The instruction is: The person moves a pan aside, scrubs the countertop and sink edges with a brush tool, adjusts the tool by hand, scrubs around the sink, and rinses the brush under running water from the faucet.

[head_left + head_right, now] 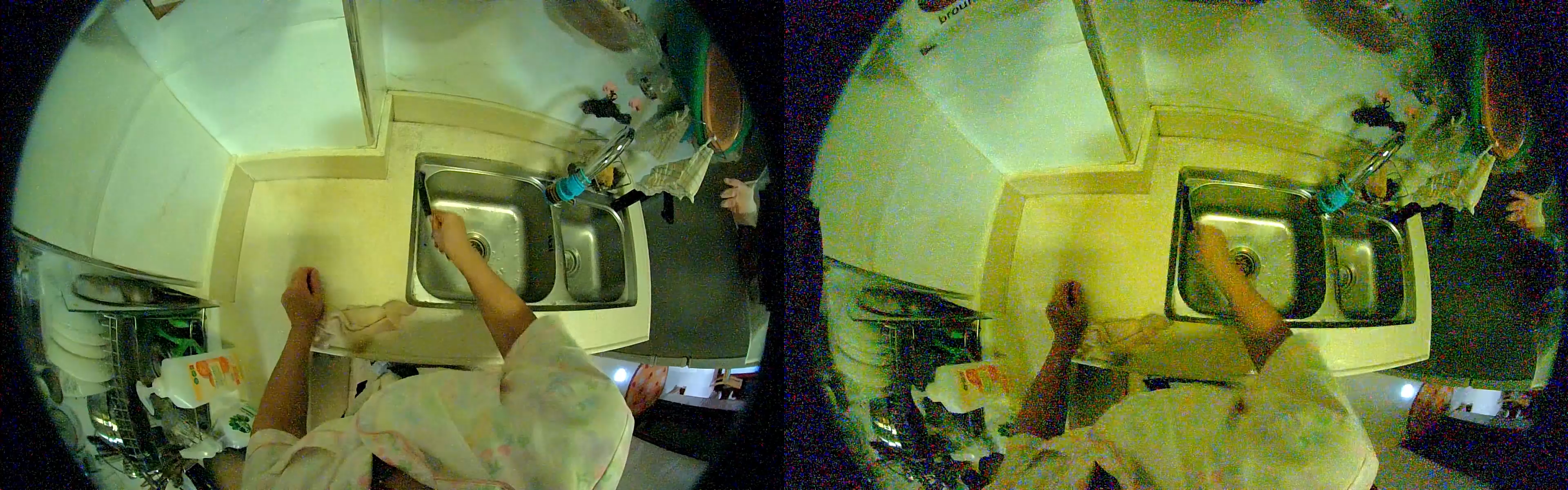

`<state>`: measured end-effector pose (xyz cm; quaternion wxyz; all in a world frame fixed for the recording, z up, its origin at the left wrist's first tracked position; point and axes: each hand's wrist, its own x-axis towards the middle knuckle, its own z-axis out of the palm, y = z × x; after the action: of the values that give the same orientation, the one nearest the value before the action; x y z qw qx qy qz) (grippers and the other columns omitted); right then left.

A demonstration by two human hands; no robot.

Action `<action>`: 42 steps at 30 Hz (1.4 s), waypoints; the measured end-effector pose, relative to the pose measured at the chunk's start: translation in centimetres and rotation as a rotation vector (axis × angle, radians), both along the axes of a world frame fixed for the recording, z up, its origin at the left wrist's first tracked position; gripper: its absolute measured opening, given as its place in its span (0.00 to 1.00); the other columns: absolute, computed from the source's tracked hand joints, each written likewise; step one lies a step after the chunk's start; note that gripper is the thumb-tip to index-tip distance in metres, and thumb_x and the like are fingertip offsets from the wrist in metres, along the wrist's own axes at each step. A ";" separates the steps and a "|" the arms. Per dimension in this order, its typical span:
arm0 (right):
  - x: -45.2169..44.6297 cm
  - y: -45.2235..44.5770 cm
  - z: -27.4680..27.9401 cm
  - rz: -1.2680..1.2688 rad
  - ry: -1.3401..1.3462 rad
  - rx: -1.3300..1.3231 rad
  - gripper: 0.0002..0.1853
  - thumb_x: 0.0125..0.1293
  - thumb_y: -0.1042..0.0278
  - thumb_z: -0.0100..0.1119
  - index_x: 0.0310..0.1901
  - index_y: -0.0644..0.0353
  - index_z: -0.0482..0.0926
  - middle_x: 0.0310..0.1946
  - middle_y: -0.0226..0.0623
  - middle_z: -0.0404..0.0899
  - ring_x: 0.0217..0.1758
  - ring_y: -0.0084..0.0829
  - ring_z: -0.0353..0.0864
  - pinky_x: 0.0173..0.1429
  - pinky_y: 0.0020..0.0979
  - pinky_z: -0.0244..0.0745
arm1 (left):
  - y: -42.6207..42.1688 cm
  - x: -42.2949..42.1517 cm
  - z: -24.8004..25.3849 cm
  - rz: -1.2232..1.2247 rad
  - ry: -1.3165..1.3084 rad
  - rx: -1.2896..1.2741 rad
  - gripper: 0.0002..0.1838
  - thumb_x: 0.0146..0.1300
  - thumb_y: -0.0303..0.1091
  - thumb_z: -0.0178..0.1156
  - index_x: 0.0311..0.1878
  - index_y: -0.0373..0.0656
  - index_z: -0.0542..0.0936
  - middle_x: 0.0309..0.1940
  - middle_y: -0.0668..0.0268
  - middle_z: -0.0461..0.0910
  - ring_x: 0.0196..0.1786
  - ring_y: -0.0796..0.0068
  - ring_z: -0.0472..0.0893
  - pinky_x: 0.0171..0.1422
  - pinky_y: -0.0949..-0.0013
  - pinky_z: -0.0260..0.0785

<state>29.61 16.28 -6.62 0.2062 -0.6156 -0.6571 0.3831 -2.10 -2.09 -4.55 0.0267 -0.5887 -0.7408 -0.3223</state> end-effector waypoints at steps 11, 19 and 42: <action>-0.4 3.2 0.5 0.020 0.080 0.064 0.14 0.77 0.66 0.49 0.42 0.66 0.82 0.14 0.43 0.77 0.14 0.33 0.78 0.22 0.38 0.75 | 0.0 0.0 -0.4 -0.003 -0.025 -0.042 0.09 0.71 0.37 0.57 0.40 0.43 0.81 0.33 0.56 0.84 0.32 0.53 0.84 0.37 0.56 0.75; 0.7 -7.6 2.2 0.063 0.029 -0.062 0.17 0.78 0.61 0.50 0.44 0.67 0.83 0.15 0.44 0.77 0.13 0.35 0.78 0.22 0.38 0.74 | -0.3 -0.1 -0.9 0.004 -0.011 -0.073 0.09 0.71 0.39 0.57 0.40 0.43 0.81 0.31 0.56 0.83 0.32 0.52 0.83 0.37 0.56 0.75; 1.3 -10.4 7.8 0.214 -0.132 -0.205 0.14 0.74 0.67 0.52 0.52 0.61 0.84 0.21 0.45 0.81 0.21 0.34 0.81 0.30 0.39 0.77 | 0.2 -0.5 -0.8 -0.029 0.026 -0.066 0.10 0.72 0.40 0.57 0.39 0.45 0.80 0.29 0.59 0.83 0.29 0.56 0.83 0.34 0.58 0.74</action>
<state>30.95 5.91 1.15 0.0567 -0.5835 -0.6887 0.4265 -2.56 -1.87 -5.36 0.0121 -0.6041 -0.7420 -0.2905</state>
